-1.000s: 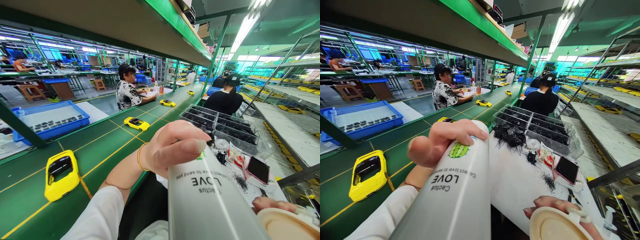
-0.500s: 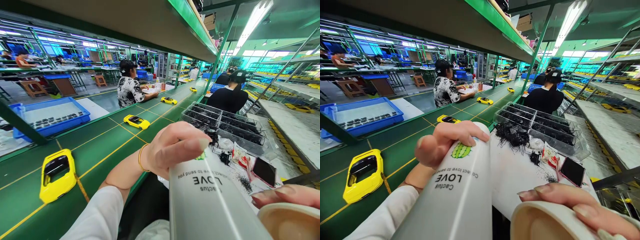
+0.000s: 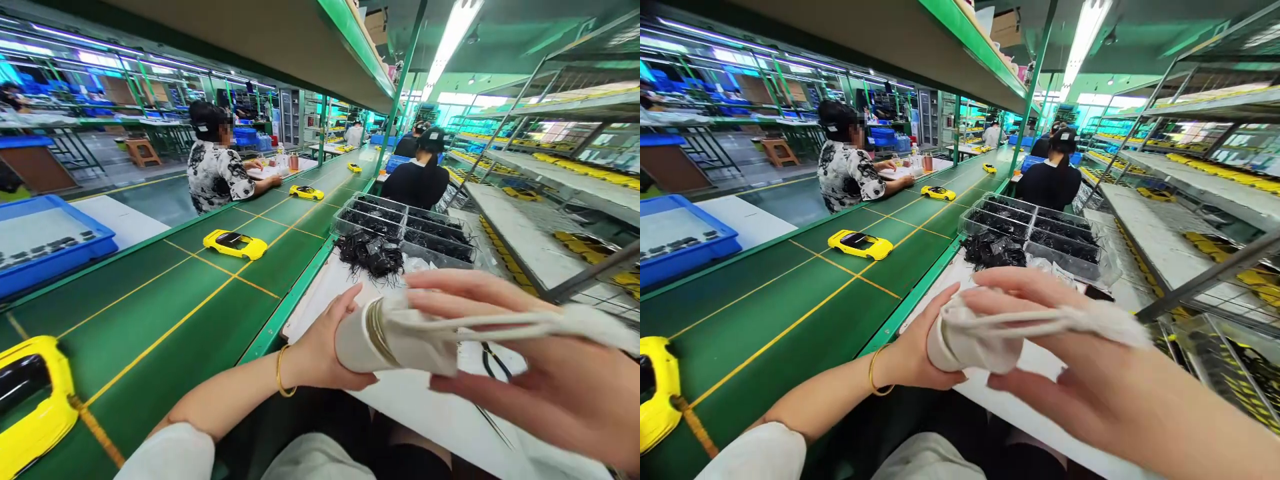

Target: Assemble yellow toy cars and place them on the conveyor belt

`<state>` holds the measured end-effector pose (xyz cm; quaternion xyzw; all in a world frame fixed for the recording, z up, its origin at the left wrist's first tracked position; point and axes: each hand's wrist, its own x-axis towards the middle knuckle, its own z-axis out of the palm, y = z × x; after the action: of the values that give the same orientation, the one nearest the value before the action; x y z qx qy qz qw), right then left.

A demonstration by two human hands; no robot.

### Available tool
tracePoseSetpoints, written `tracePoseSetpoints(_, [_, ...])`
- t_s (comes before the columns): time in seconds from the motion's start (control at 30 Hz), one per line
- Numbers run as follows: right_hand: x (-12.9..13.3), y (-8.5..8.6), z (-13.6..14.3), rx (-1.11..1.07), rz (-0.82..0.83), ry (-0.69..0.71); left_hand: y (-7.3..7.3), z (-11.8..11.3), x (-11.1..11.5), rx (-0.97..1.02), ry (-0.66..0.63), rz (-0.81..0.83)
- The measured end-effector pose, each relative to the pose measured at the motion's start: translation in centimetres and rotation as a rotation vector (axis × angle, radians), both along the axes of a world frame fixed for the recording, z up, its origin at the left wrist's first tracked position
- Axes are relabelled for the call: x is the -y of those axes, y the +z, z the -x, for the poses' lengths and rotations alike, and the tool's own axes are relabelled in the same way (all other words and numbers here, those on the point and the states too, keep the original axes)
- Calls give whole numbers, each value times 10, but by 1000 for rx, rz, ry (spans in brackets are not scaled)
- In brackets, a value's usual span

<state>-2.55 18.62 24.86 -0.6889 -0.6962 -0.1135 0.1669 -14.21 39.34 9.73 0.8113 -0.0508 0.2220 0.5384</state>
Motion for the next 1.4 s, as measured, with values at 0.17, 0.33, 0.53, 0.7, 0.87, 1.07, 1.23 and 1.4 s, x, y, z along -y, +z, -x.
tracePoseSetpoints(0.17, [-40,21,-18,-89,369,166,-30,-25,-4,-66,1,40])
tracePoseSetpoints(0.33, [-61,1,-19,34,436,-211,-43,-39,3,-135,181,46])
tracePoseSetpoints(0.53, [-74,-11,-18,215,464,-586,-48,-48,6,-208,254,-32])
tracePoseSetpoints(0.7, [-63,-4,-34,36,446,-159,-46,-49,-2,-125,195,31])
tracePoseSetpoints(0.87, [-77,-23,-32,161,369,-516,-39,-68,0,-173,283,106])
tracePoseSetpoints(1.07, [-86,-2,-47,281,464,-420,-33,-88,-3,-102,142,127])
tracePoseSetpoints(1.23, [-75,4,-66,245,329,-176,-28,-92,-20,-55,-96,97])
tracePoseSetpoints(1.4, [-79,-11,-61,195,263,-245,-29,-97,-13,-51,-116,156])
